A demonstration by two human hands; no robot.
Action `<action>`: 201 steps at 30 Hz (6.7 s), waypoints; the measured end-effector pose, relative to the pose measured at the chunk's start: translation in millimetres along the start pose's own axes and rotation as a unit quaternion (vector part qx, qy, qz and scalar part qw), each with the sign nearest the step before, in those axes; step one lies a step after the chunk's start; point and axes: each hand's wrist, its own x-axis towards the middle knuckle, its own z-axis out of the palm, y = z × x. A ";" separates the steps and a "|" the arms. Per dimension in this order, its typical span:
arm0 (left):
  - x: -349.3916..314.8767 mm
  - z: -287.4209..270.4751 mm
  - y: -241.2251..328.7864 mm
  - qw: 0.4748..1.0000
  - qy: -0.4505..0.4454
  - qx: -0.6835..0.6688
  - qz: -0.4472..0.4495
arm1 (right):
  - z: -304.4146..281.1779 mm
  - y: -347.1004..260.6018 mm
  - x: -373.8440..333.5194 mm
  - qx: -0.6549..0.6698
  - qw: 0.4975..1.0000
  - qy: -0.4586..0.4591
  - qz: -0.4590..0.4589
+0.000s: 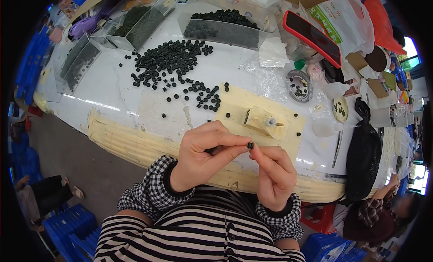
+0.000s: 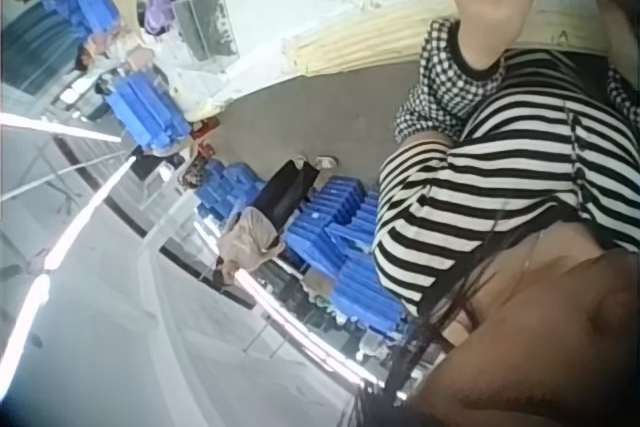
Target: Assembling small green and black components at a factory workbench.
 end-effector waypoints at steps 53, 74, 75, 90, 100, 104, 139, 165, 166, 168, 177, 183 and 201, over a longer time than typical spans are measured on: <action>-1.7 6.2 5.0 0.993 -0.041 0.070 0.082 | 1.9 -2.7 -1.0 0.162 0.972 0.074 0.155; -1.0 2.6 2.1 0.998 -0.043 0.015 0.032 | 2.4 -1.1 1.5 0.038 0.995 0.079 0.056; -1.0 2.8 2.0 0.998 -0.045 0.014 0.033 | 2.5 -1.5 1.7 0.029 0.995 0.083 0.051; -1.0 3.1 4.0 0.998 -0.060 0.019 0.017 | 3.8 -3.2 1.8 -0.034 0.994 0.105 0.017; -2.1 3.4 3.1 0.997 -0.065 0.024 0.021 | 3.8 -4.1 2.1 -0.045 0.993 0.107 0.020; -2.9 4.4 2.8 0.998 -0.059 0.026 0.021 | 4.0 -5.3 3.0 -0.046 0.993 0.108 0.023; -1.8 -1.3 4.5 0.921 -0.071 -0.257 -0.285 | 12.7 -6.2 4.5 -0.072 0.990 0.124 -0.007; 7.2 -46.3 -7.9 0.602 0.170 -0.716 -0.310 | 28.6 -7.5 12.1 -0.225 0.973 -0.038 0.036; 7.0 -47.8 -7.0 0.610 0.165 -0.715 -0.301 | 30.3 -8.1 12.3 -0.228 0.972 -0.039 0.031; 6.4 -49.5 -5.6 0.612 0.167 -0.713 -0.300 | 31.7 -9.6 12.4 -0.214 0.976 -0.033 0.030; 4.3 -49.6 -8.6 0.631 0.161 -0.702 -0.286 | 26.5 -7.3 2.3 -0.188 0.979 -0.007 0.073; 3.1 -50.5 -12.6 0.643 0.146 -0.695 -0.287 | 32.9 -8.4 9.0 -0.216 0.974 -0.006 0.066; 2.7 -48.5 -12.4 0.670 0.143 -0.668 -0.292 | 34.2 -12.2 11.7 -0.087 0.992 0.057 0.068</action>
